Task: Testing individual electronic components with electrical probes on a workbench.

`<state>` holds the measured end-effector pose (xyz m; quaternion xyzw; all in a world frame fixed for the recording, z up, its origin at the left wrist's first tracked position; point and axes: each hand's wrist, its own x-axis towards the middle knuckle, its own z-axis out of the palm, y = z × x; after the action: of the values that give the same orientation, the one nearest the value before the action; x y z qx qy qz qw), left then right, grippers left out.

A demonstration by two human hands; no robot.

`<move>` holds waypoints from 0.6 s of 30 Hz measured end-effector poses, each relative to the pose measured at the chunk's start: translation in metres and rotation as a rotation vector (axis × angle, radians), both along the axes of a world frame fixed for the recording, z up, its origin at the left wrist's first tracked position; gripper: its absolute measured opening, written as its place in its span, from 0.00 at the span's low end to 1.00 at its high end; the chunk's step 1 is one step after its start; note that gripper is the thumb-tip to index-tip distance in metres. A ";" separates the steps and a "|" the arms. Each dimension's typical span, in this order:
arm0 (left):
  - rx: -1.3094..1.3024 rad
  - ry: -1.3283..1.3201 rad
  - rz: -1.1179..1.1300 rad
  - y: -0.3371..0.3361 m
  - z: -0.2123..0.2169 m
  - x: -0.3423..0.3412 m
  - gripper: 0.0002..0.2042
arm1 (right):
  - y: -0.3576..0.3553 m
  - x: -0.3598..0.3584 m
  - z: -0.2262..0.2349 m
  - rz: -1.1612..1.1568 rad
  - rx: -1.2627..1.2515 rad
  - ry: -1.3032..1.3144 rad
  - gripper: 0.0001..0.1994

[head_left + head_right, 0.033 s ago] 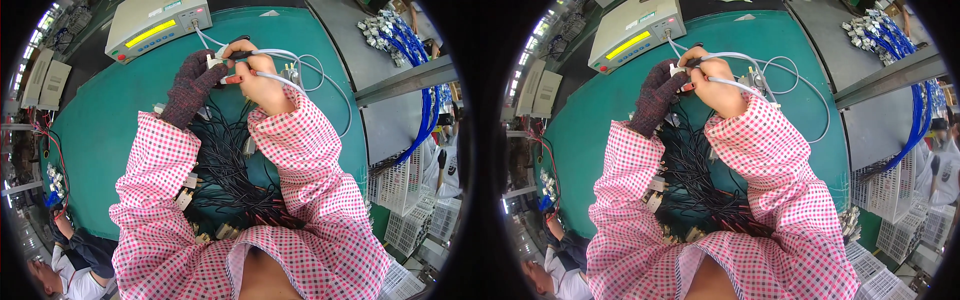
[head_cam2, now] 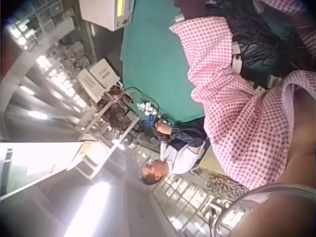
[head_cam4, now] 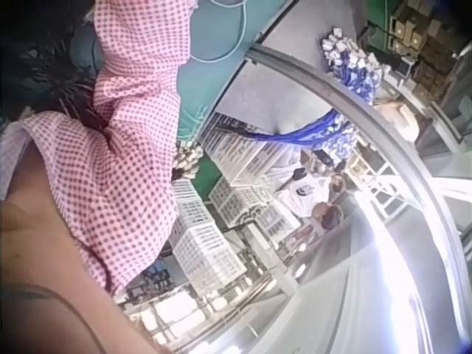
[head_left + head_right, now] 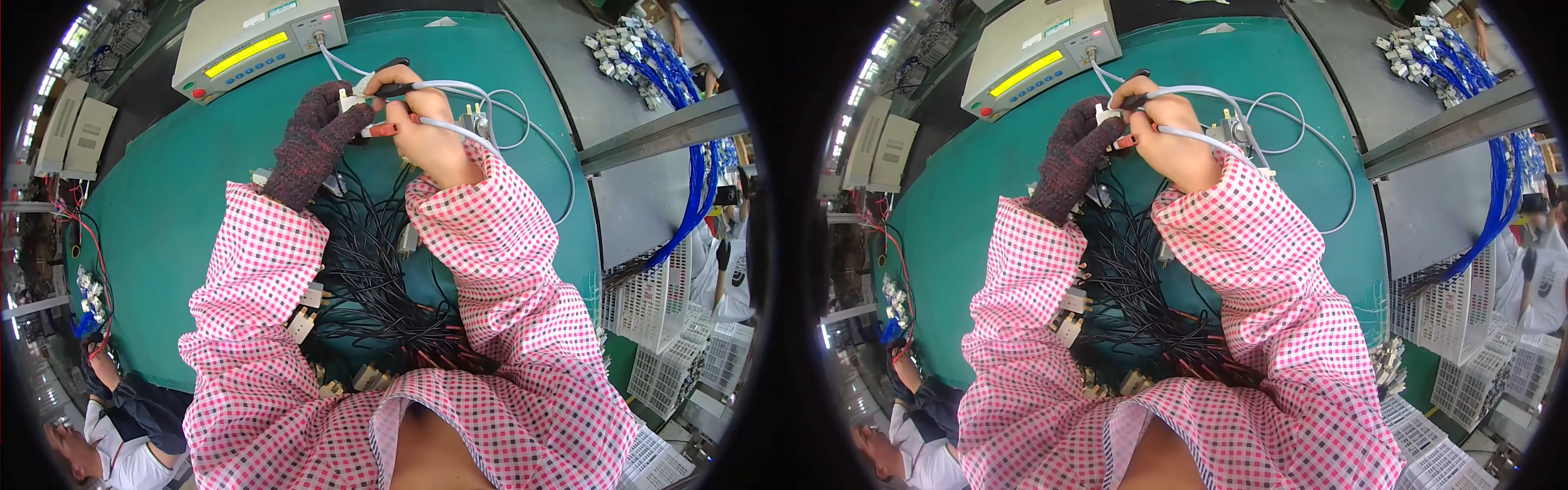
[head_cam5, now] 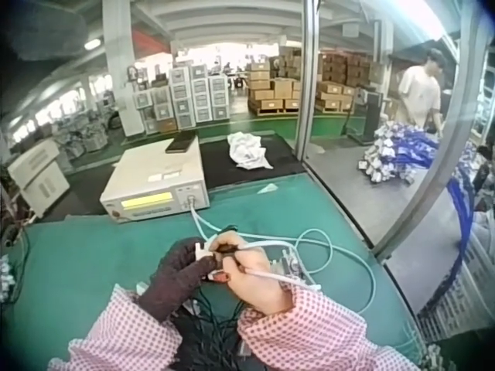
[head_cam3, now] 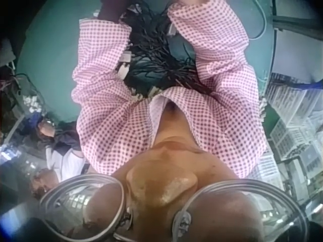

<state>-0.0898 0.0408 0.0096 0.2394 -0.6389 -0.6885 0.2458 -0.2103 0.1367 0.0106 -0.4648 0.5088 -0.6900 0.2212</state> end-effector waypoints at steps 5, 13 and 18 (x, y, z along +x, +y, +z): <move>-0.036 -0.071 0.029 0.002 0.004 -0.001 0.23 | 0.001 -0.013 -0.006 -0.075 -0.051 0.310 0.09; 0.017 0.010 -0.040 -0.002 0.005 0.003 0.21 | 0.007 -0.001 0.012 0.006 0.103 -0.096 0.09; 0.068 0.040 -0.095 -0.002 0.002 0.001 0.21 | 0.002 -0.005 0.002 -0.011 -0.005 -0.050 0.11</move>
<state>-0.0883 0.0386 0.0121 0.2032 -0.6206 -0.7254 0.2174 -0.2152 0.1390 0.0122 -0.4452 0.5037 -0.7040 0.2288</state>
